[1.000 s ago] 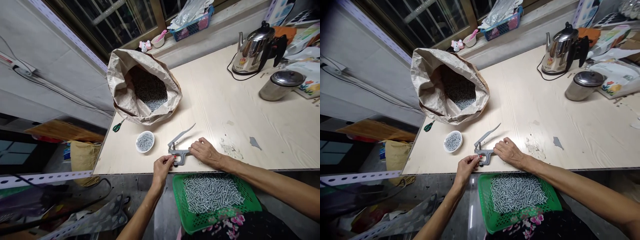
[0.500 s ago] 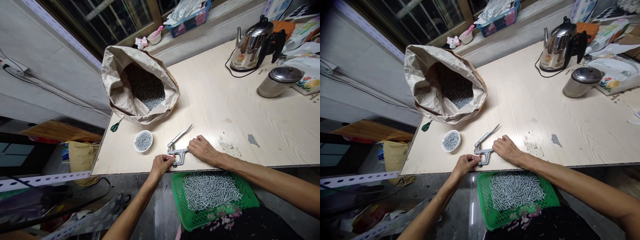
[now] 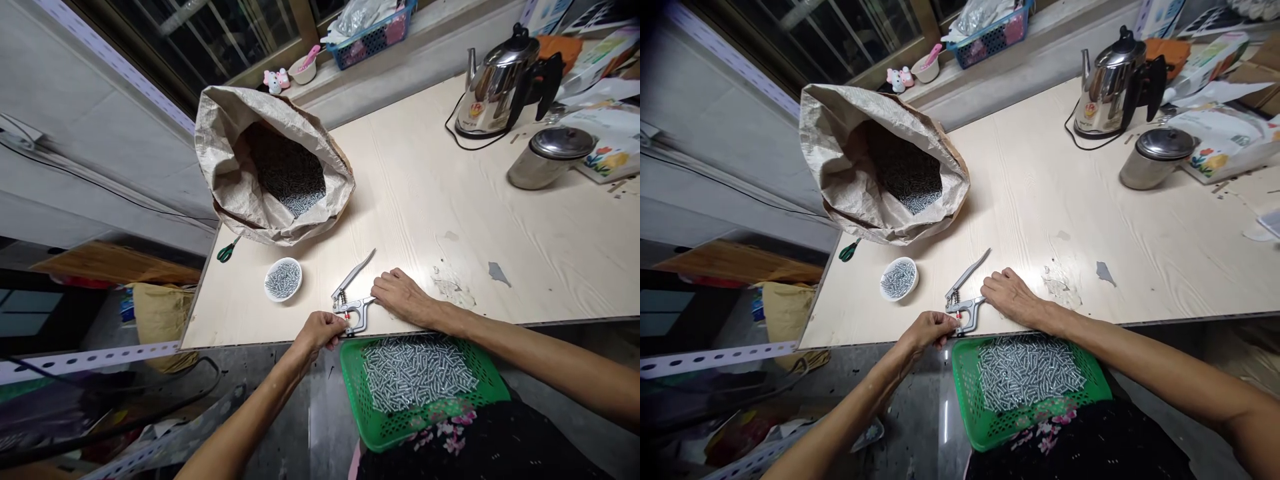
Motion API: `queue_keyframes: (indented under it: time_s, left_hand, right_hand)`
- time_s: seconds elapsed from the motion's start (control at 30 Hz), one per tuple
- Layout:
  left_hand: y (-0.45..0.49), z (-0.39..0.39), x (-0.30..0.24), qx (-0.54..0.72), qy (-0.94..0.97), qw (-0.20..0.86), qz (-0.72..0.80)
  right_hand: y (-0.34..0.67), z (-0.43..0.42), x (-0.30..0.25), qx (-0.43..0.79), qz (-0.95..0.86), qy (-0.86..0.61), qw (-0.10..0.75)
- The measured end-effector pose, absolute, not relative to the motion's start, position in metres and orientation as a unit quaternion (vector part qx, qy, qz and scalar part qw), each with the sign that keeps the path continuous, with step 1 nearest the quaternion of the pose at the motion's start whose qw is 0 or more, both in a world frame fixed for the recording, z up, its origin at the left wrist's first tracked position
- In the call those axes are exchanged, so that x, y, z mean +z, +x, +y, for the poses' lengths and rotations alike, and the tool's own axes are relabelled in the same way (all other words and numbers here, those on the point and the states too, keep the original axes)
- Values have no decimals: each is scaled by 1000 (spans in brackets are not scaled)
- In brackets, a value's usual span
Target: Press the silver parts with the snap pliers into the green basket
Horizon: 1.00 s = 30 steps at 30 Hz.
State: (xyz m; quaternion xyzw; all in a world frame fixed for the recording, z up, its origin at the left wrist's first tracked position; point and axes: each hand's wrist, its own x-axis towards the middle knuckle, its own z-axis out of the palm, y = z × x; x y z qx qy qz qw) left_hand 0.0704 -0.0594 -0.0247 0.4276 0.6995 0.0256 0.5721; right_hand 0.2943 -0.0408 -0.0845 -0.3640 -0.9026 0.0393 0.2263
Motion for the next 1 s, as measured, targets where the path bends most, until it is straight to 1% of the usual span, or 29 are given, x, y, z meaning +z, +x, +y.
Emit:
queue_keyframes:
  time_s: [0.37,0.57,0.77,0.93,1.0]
  left_hand:
    - [76,-56,-22,16,426,580,694]
    - [77,-61,-23,36,393,582,711]
    - [81,-66,-21,64,377,580,720]
    - [82,-67,-19,70,361,577,729]
    - [83,-67,-18,74,360,579,728]
  right_hand:
    - [296,-40,-84,46,-905,-360,224]
    - [296,-41,-81,65,-903,-363,219]
    - [304,-35,-69,122,-900,-371,194]
    - [307,-32,-63,128,-907,-369,156]
    - [309,-32,-62,141,-907,-366,156]
